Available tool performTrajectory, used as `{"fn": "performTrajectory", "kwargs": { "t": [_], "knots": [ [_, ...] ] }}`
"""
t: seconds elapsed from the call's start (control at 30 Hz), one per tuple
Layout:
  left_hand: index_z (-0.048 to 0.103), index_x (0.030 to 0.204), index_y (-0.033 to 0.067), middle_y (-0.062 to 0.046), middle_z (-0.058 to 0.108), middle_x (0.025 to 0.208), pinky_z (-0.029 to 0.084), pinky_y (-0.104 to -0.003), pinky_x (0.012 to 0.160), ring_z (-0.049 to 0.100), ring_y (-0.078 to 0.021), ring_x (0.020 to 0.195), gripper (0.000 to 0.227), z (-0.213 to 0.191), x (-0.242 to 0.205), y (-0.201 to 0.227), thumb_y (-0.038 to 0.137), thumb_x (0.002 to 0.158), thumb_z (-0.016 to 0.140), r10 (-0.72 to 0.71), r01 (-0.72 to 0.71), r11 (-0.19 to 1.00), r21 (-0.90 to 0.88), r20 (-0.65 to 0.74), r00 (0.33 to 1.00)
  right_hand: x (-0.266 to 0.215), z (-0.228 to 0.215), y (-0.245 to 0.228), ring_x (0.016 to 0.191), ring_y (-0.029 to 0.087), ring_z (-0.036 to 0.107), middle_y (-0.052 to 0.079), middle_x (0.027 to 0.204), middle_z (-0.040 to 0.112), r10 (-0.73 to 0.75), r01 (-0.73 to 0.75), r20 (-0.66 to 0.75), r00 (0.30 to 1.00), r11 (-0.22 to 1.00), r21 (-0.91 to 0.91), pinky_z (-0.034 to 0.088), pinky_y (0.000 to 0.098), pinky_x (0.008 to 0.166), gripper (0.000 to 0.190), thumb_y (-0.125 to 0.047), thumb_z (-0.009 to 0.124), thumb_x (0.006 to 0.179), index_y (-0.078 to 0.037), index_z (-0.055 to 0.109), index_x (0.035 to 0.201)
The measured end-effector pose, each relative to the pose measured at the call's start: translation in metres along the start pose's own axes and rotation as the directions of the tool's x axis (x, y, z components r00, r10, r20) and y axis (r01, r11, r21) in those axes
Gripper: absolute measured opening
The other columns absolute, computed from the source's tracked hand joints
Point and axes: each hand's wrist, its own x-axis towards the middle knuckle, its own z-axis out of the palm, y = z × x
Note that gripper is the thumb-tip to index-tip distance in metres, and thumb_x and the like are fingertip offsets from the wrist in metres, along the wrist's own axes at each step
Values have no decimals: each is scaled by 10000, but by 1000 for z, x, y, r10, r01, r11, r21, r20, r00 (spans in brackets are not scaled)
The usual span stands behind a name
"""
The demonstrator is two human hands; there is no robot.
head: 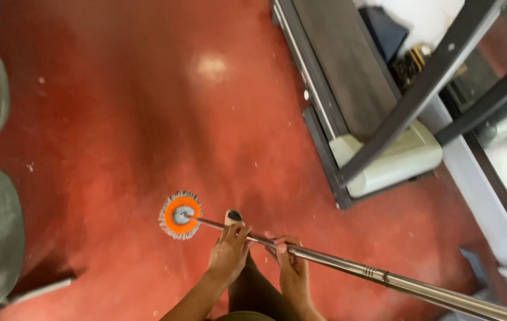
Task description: The recorder rinses a mop head, attaches it to the pole, and mops the floor in a gym.
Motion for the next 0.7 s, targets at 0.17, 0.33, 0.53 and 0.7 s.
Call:
{"fn": "performTrajectory", "kwargs": {
  "t": [0.17,0.33,0.53,0.7],
  "knots": [
    [557,1185,185,-18,607,1130,619,-415,790,656,-232,1054,405,23,108,-41,127,824,731,15,-20,985,173,34,999,122,-2,-14,1177,316,669,216,1314,675,8,-6,146,989,1000,-11,565,434,1005,133,-104,554,1012,-1,602,1082],
    [491,1209,190,-4,594,1102,607,-407,758,643,-227,988,534,3,228,-49,186,766,791,-75,61,974,217,57,996,254,11,-33,1080,260,691,198,1263,714,2,22,225,974,994,-104,588,386,936,156,-103,582,990,-20,617,1118],
    [560,1261,165,-31,652,1188,639,-365,718,686,-236,1044,443,-8,344,-68,42,839,612,-52,84,975,206,-160,986,373,45,-46,1104,231,685,147,1282,706,33,-9,255,966,995,-94,601,387,935,165,-129,622,987,-43,639,1127],
    [538,1237,128,-57,653,1137,622,-342,893,668,-240,1127,550,-23,455,-108,-88,743,646,64,-40,980,197,-120,991,479,85,-56,747,70,550,73,1176,764,30,18,242,970,981,-191,491,206,703,197,-139,635,991,-6,681,1129]
  ]
}}
